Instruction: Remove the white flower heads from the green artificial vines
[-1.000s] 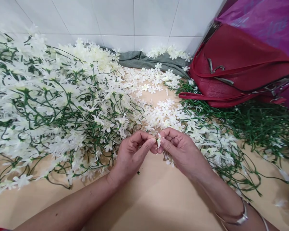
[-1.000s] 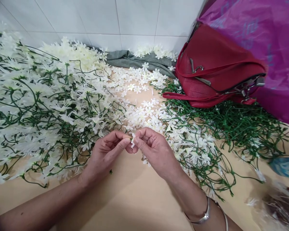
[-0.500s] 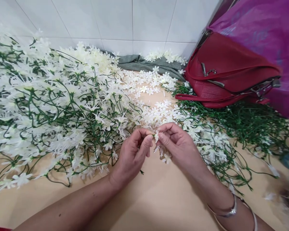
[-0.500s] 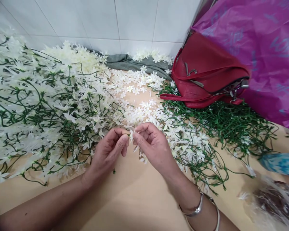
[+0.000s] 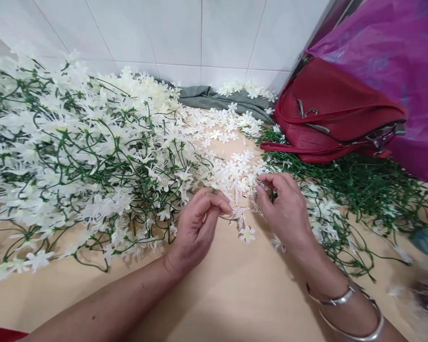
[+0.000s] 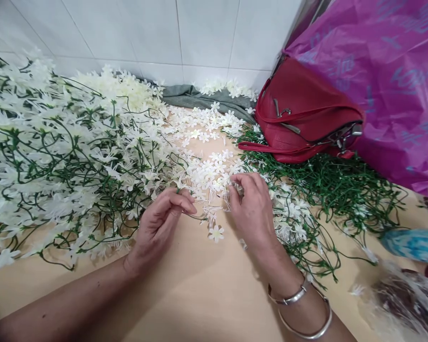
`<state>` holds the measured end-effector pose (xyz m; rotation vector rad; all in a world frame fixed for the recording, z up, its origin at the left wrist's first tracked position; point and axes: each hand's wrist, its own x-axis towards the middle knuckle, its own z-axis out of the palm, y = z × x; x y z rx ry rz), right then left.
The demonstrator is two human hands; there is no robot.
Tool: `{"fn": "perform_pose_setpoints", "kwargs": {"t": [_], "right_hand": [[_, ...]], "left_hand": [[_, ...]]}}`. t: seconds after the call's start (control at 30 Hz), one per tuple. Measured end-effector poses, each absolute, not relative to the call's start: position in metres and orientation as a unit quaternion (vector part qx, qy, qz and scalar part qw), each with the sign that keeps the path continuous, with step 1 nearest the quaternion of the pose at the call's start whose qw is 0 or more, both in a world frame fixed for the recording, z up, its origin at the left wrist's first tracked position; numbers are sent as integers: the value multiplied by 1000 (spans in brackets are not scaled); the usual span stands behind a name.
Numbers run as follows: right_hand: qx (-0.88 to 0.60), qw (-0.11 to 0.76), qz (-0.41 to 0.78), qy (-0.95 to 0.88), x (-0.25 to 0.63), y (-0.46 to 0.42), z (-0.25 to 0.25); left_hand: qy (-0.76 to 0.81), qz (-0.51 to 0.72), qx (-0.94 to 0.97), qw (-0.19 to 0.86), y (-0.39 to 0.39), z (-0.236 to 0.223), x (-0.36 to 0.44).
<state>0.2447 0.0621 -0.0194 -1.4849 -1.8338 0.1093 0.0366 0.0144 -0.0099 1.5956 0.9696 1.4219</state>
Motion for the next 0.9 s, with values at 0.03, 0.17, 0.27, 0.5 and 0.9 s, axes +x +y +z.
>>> {"fn": "perform_pose_setpoints", "kwargs": {"t": [0.03,0.17,0.27,0.5,0.9], "right_hand": [[-581,358,28,-730,246,63,-20],[-578,375,36,-724,245,61,-18],[-575,458,115,-668,239,55,-12],[-528,459,390,-598,220,39,-1],[-544,468,247,-651,228,46,-1]], "left_hand": [[381,560,625,388,15,-9,36],[395,555,623,385,17,-11,38],[414,552,622,371,18,-15,39],[418,552,605,394,22,-22,41],[468,564,459,501,23,-13,41]]}}
